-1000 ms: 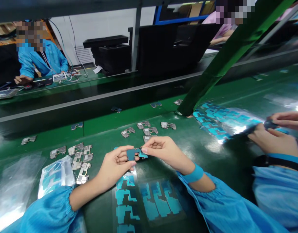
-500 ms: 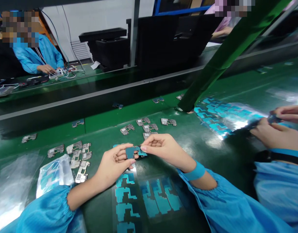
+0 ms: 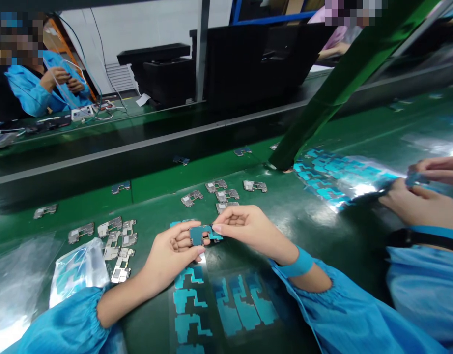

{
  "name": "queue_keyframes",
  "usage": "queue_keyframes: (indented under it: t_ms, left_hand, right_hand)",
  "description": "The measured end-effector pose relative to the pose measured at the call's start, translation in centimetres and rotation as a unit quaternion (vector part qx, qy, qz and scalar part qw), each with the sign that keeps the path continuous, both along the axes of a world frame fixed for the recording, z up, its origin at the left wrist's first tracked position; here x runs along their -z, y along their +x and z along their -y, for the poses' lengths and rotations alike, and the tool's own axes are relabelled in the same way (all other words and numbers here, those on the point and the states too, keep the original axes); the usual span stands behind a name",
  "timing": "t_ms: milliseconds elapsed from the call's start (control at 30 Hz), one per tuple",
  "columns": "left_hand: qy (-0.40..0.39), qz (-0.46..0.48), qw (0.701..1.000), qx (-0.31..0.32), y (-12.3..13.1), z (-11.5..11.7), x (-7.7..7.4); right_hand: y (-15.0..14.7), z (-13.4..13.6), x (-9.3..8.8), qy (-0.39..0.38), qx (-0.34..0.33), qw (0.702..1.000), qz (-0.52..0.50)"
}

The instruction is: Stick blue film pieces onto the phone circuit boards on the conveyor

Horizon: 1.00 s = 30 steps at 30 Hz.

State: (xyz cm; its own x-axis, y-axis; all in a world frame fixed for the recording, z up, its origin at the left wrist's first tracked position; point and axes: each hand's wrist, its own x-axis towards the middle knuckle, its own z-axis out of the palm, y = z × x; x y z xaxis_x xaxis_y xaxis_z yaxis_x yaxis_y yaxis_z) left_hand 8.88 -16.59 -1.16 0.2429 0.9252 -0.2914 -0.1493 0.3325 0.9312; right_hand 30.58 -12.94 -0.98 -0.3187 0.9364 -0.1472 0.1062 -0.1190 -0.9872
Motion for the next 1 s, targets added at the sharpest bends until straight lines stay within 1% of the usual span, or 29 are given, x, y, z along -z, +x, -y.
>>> queue_keyframes:
  t_ms: [267, 567, 1000]
  left_hand:
    - [-0.011, -0.011, 1.000, 0.009, -0.15, -0.23, 0.08]
    - [-0.013, -0.011, 1.000, 0.009, -0.35, -0.20, 0.25]
    - [-0.005, 0.027, 1.000, 0.006, -0.24, -0.25, 0.09]
  right_hand:
    - [-0.01, -0.10, 0.18, -0.002, 0.006, 1.000, -0.004]
    - [-0.14, -0.05, -0.19, 0.000, 0.016, 1.000, -0.003]
    - [0.11, -0.19, 0.26, -0.005, 0.008, 1.000, -0.013]
